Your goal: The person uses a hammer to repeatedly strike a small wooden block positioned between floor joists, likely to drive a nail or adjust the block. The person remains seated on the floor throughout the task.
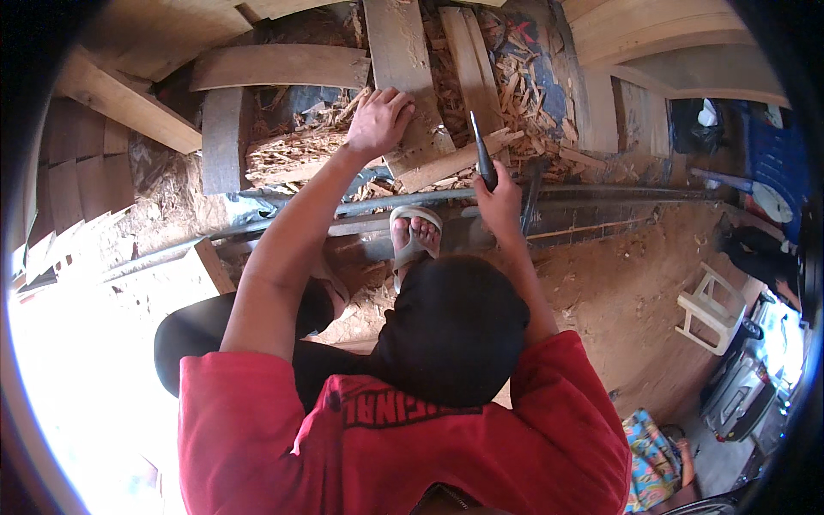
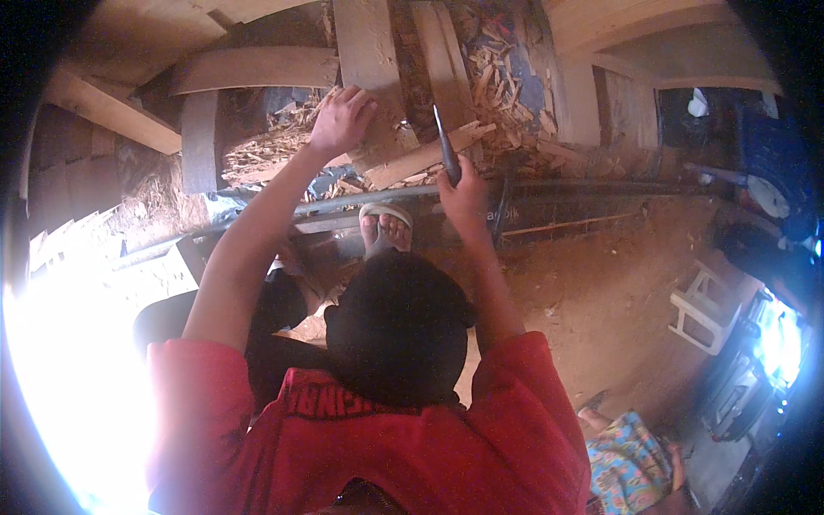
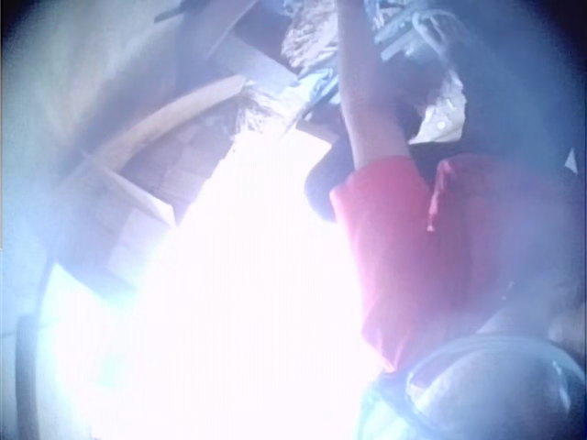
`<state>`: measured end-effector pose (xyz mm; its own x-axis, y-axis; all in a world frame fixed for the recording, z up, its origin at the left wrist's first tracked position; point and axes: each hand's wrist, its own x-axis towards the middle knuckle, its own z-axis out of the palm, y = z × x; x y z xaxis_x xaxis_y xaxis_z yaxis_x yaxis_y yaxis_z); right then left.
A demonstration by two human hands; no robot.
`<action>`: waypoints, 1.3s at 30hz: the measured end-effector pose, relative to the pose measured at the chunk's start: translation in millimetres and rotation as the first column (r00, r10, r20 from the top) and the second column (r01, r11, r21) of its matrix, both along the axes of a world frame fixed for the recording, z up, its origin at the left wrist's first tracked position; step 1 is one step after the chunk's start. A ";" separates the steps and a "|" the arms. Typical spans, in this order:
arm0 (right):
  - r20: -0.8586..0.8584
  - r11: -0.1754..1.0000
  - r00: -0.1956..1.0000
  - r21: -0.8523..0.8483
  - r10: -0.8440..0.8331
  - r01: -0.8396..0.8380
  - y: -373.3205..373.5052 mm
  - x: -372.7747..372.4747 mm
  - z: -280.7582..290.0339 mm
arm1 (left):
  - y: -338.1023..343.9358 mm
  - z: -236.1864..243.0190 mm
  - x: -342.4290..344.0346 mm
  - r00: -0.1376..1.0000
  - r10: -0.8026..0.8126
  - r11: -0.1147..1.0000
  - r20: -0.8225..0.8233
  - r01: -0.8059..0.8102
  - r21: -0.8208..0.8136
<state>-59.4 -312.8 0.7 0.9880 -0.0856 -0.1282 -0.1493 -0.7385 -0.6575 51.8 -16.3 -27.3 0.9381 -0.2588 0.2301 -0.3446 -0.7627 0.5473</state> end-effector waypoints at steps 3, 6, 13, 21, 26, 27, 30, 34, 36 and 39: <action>0.028 0.989 0.998 -0.140 -0.049 0.052 -18.1 -9.0 0.6 | 4.8 14.6 -4.8 0.999 -0.037 0.999 0.033 0.037 0.014; -0.003 0.969 0.990 -0.203 -0.142 0.139 -28.5 -13.4 -2.2 | -1.1 30.8 -20.3 0.994 -0.007 1.000 0.109 0.004 0.028; 0.000 0.976 0.990 -0.171 -0.138 0.136 -37.0 -22.1 -27.2 | -28.2 39.6 -45.0 0.980 -0.198 0.932 0.011 0.184 0.313; 0.284 0.992 0.959 -0.124 0.023 0.013 -4.2 -29.1 -20.3 | -33.7 26.5 -51.6 0.983 -0.180 0.912 -0.016 0.173 0.371; 0.385 0.993 0.915 -0.064 0.120 -0.103 36.5 -7.8 1.3 | -29.3 19.3 -54.2 0.985 -0.175 0.924 -0.002 0.165 0.346; 0.402 0.991 0.905 -0.062 0.136 -0.122 44.0 -2.3 4.0 | -29.6 18.3 -54.4 0.985 -0.174 0.927 0.015 0.158 0.340; 0.419 0.987 0.894 -0.041 0.159 -0.156 61.2 13.6 6.7 | -32.0 17.6 -53.5 0.985 -0.166 0.933 0.038 0.145 0.330; 0.415 0.977 0.884 -0.095 0.213 -0.191 76.6 29.5 0.4 | -33.1 22.9 -47.8 0.981 -0.185 0.950 0.061 0.162 0.267; 0.385 0.974 0.897 -0.143 0.218 -0.175 82.6 31.2 -4.4 | -32.4 26.6 -44.8 0.978 -0.188 0.950 0.088 0.158 0.271; 0.409 0.979 0.890 -0.097 0.204 -0.180 87.0 27.8 -11.3 | -32.7 29.6 -40.1 0.983 -0.185 0.954 0.014 0.176 0.241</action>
